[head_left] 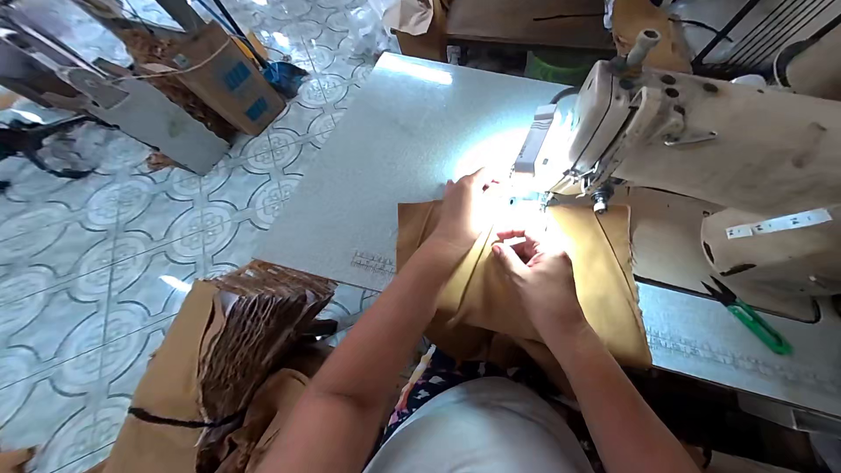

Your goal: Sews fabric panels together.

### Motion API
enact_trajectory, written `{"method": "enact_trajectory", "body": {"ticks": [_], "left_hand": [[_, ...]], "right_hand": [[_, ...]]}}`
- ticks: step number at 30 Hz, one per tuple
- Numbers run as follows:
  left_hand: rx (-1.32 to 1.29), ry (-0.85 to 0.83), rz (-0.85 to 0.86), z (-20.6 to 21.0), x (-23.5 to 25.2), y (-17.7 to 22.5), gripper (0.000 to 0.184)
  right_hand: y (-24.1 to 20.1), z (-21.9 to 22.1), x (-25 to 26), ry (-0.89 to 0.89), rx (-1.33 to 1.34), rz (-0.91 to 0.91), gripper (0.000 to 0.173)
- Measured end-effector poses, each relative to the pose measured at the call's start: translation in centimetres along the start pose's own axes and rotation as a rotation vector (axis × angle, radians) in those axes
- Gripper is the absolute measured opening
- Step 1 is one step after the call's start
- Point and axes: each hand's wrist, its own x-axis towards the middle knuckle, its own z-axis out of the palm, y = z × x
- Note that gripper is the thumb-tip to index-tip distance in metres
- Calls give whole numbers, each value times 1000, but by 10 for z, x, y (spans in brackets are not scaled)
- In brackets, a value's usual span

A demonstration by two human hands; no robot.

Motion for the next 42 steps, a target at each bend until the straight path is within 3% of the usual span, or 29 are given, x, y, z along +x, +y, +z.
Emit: {"method": "enact_trajectory", "body": {"ticks": [4,6,13,19,31,37,40,42], "left_hand": [[173,-93,388,11,5,-28,19],[173,-95,475,10,13,-34,18],[27,-185,145,22,27,-18,25],[269,-256,148,25,26,-12,42],[297,-315,8,29,26,-8,46],[317,-283,47,29,22,-7,49],[495,-255,257,26,15,0,29],[535,-267,362,24,6,6,25]], "right_hand": [[7,-7,2,-82,-308,33,18],[9,-6,0,-92,-383,38,21],[28,-2,-5,73,-340,-82,24],[39,-2,-2,77,-271,-78,25],[40,-9,5,-7,-120,101,21],[39,-12,9,-47,-106,135,21],[39,-12,9,-49,-122,128,20],[40,-12,9,-44,-121,118,18]]}}
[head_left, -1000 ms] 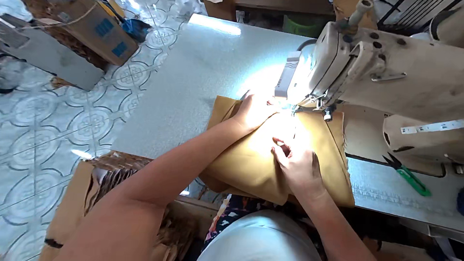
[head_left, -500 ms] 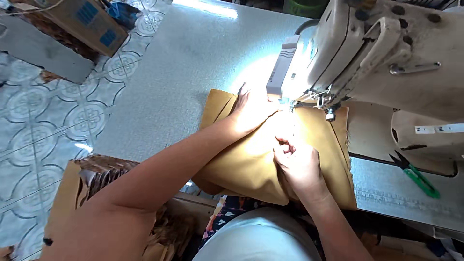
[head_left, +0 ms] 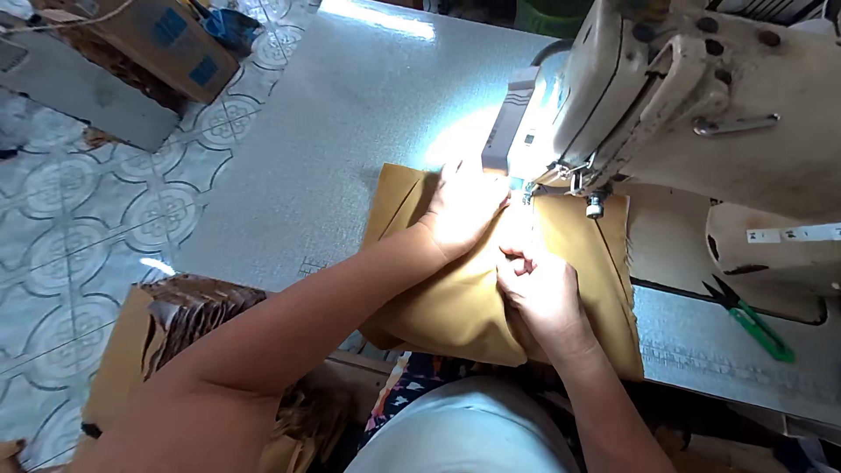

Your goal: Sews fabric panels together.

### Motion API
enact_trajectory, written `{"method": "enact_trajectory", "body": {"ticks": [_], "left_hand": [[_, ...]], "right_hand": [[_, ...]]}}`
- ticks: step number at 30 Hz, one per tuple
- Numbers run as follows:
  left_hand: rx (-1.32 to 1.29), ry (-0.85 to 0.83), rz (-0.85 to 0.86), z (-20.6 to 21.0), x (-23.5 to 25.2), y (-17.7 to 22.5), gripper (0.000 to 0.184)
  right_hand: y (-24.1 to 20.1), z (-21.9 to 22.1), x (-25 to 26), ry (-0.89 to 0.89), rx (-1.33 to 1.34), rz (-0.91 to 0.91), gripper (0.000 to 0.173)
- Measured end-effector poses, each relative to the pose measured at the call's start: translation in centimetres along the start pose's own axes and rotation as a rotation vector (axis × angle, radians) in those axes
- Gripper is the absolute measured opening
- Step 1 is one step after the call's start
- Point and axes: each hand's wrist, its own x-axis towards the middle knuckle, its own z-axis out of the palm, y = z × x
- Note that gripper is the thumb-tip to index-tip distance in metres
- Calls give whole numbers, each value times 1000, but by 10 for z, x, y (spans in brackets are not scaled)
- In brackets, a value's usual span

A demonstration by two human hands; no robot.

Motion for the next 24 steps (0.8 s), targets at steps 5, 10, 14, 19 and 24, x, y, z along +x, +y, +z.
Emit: {"method": "enact_trajectory", "body": {"ticks": [5,10,14,19,24], "left_hand": [[-53,-84,-2,2,-37,17,42],[-130,-25,-2,10,-45,14,46],[-119,-30,4,11,-45,13,47],[-98,-31,12,11,-42,12,48],[-94,-31,14,11,-44,11,47]], "right_hand": [[2,1,0,2,19,-3,21],[5,4,-3,53,-25,-54,23],[6,5,-4,72,-34,-67,25],[7,5,-4,55,-5,-53,27],[8,3,-2,74,-134,-215,22]]}}
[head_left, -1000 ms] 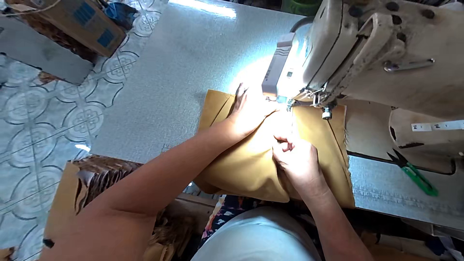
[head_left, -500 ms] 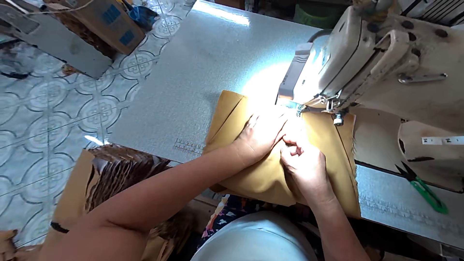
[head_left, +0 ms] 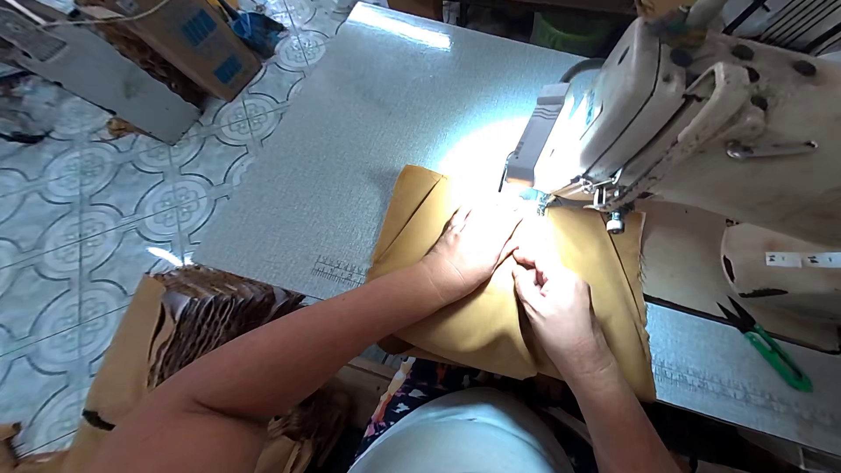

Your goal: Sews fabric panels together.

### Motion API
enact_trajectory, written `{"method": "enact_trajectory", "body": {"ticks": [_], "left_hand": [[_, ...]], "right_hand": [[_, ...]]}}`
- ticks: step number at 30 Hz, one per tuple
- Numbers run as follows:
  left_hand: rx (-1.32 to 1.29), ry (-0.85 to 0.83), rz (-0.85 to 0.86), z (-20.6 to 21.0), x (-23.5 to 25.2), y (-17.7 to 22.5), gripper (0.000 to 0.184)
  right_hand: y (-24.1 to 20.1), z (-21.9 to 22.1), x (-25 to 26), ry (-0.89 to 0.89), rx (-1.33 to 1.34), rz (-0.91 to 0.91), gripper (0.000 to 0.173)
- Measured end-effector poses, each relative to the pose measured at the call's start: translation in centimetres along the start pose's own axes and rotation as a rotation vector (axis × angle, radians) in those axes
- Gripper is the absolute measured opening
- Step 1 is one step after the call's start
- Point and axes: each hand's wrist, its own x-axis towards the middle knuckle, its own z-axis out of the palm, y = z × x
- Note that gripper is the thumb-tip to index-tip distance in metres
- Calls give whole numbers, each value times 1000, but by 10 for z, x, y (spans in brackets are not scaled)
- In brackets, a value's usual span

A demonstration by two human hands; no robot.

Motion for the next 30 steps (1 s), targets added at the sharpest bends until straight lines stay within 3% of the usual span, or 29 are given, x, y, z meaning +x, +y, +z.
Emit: {"method": "enact_trajectory", "body": {"ticks": [3,5,13,30], "left_hand": [[-5,-15,3,1,0,-1,48],[-10,-24,-2,0,-1,-1,49],[-65,-11,57,2,-3,15,51],[-33,20,58,2,-6,14,48]], "right_hand": [[3,0,3,96,-352,-274,22],[7,0,1,95,-465,-340,20],[28,-2,-32,197,-414,-287,27],[27,8,-41,227,-394,-296,29]]}}
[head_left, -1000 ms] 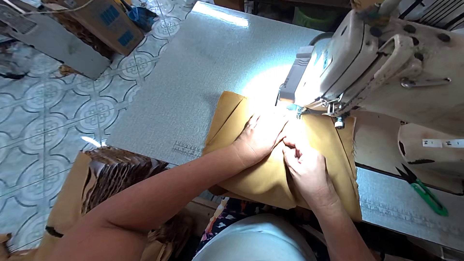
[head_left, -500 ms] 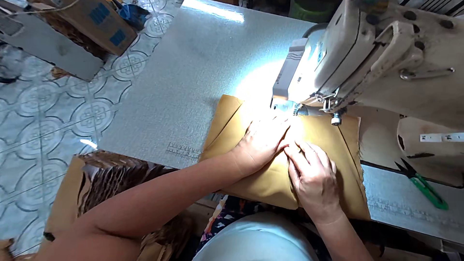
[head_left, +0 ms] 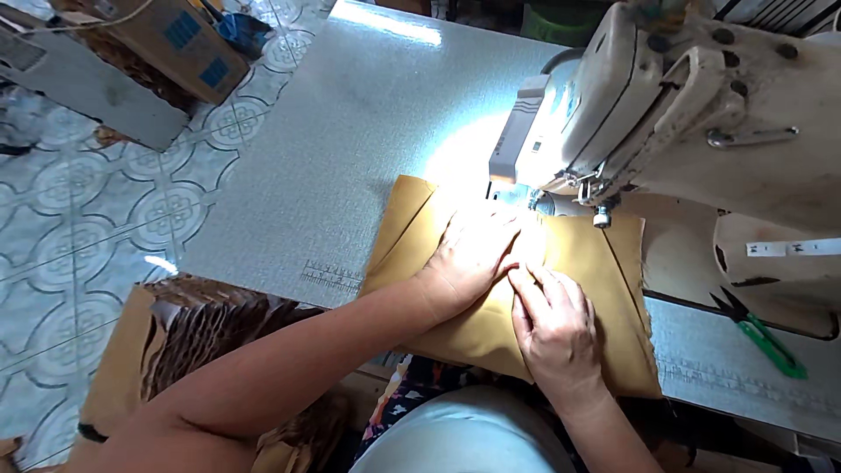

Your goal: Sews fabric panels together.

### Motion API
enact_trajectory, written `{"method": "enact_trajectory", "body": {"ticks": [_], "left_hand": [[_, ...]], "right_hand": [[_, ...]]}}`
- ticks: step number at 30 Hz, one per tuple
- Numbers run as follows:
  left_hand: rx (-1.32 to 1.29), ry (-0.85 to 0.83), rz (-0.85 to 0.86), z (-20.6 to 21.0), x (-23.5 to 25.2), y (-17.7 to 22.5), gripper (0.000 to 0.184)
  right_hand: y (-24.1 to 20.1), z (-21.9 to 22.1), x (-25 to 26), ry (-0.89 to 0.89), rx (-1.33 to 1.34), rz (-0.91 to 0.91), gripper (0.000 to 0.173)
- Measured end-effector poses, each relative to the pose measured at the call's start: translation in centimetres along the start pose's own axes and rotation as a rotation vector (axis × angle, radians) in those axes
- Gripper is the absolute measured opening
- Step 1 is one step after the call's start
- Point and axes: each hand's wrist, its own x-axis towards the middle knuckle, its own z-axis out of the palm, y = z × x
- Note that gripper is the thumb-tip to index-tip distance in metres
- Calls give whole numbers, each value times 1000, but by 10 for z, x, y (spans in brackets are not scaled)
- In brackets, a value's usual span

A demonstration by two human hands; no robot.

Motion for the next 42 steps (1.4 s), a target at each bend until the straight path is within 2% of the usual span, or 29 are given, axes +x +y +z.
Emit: {"method": "enact_trajectory", "body": {"ticks": [7,13,23,32,42], "left_hand": [[-3,98,72,4,-11,4,43],[-56,-11,57,-2,12,0,46],[-37,-3,91,-2,19,-2,45],[-22,-30,15,-1,20,2,47],[-27,-33,15,0,23,0,45]], "right_hand": [[-7,-3,-16,24,-4,19,30],[6,-1,1,7,12,31,31],[5,0,1,24,-15,41,30],[10,2,6,14,14,38,31],[13,4,9,15,21,31,31]]}}
